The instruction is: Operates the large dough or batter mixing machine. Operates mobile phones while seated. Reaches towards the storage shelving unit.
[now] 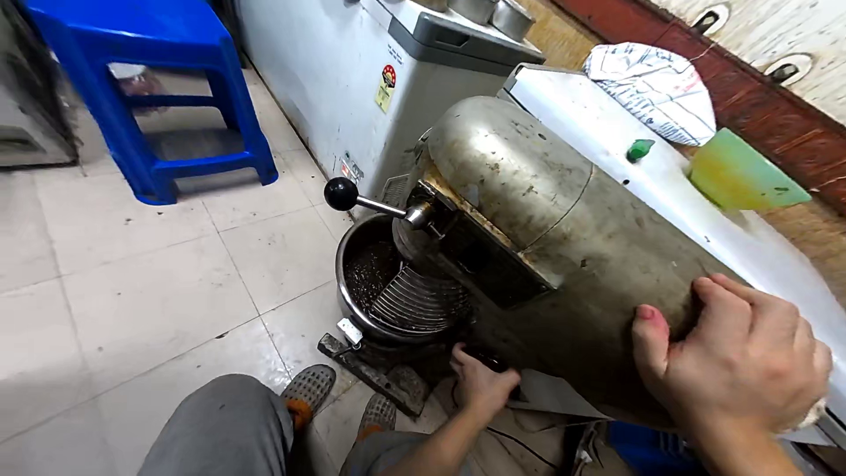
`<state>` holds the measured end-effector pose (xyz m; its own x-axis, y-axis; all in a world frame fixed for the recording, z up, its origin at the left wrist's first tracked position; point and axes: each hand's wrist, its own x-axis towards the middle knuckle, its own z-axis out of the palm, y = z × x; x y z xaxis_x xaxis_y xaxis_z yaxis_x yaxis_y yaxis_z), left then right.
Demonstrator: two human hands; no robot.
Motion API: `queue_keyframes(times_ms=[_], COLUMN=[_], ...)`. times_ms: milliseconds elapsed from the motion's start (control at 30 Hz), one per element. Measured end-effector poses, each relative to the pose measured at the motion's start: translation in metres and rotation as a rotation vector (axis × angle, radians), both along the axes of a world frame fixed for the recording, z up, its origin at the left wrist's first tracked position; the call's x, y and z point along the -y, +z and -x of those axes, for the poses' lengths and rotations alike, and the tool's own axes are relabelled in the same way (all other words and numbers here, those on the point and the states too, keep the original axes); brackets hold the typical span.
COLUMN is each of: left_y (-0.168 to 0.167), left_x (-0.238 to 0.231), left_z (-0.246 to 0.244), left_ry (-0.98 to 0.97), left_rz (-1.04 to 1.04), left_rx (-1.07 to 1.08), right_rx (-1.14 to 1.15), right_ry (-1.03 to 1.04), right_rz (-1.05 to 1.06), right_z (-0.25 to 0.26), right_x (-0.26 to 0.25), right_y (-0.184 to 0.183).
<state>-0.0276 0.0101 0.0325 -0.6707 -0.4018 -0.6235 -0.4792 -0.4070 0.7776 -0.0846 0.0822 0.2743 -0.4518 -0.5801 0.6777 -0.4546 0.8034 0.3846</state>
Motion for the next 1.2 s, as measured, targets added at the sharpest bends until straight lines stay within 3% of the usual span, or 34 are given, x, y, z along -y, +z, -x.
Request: queue_keyframes(times_ms=[67,167,267,333,467,500,633,733,1000,1067,1133,1200], left_y=[0.002,-0.006,-0.022,-0.019,-0.014,-0.017,-0.018,-0.021,-0.013,-0.012,-0.015,-0.012], left_x=[-0.008,-0.014,-0.019,-0.020,0.002,0.005,0.009,0.007,0.007,-0.001,-0.012,-0.011], left_z=[-0.003,-0.006,-0.015,-0.022,-0.012,-0.009,-0.008,-0.003,0.005,0.002,0.004,0.000], left_ry=[-0.100,-0.172,0.004,0.122,0.225,0.225,0.249,0.267,0.230,0.222,0.191,-0.014], left_rz=[0.293,0.517,0.605,0.348,-0.778,-0.968,-1.256,-1.337,-1.093,-0.775,-0.323,0.086], left_rx=[0.014,-0.020,-0.260,-0.297,-0.106,-0.124,-0.228,-0.213,-0.037,-0.112,-0.152,-0.026], right_rx=[0.010,0.041,0.050,0.050,0.045,0.043,0.032,0.025,0.000,-0.008,0.000,0.033], right_ry=[0.001,0.016,0.025,0.029,0.033,0.032,0.023,0.024,0.031,0.031,0.026,0.018], right_rz=[0.007,0.023,0.034,0.038,0.042,0.039,0.036,0.039,0.022,0.022,0.021,0.021], right_z=[0.001,0.004,0.007,0.008,0.009,0.009,0.011,0.011,0.007,0.007,0.008,0.009], right_x=[-0.002,-0.006,-0.009,-0.010,-0.011,-0.012,-0.013,-0.012,-0.010,-0.010,-0.011,-0.014], right_y=[-0.001,-0.003,-0.004,-0.004,-0.006,-0.006,-0.006,-0.006,-0.004,-0.004,-0.004,-0.007])
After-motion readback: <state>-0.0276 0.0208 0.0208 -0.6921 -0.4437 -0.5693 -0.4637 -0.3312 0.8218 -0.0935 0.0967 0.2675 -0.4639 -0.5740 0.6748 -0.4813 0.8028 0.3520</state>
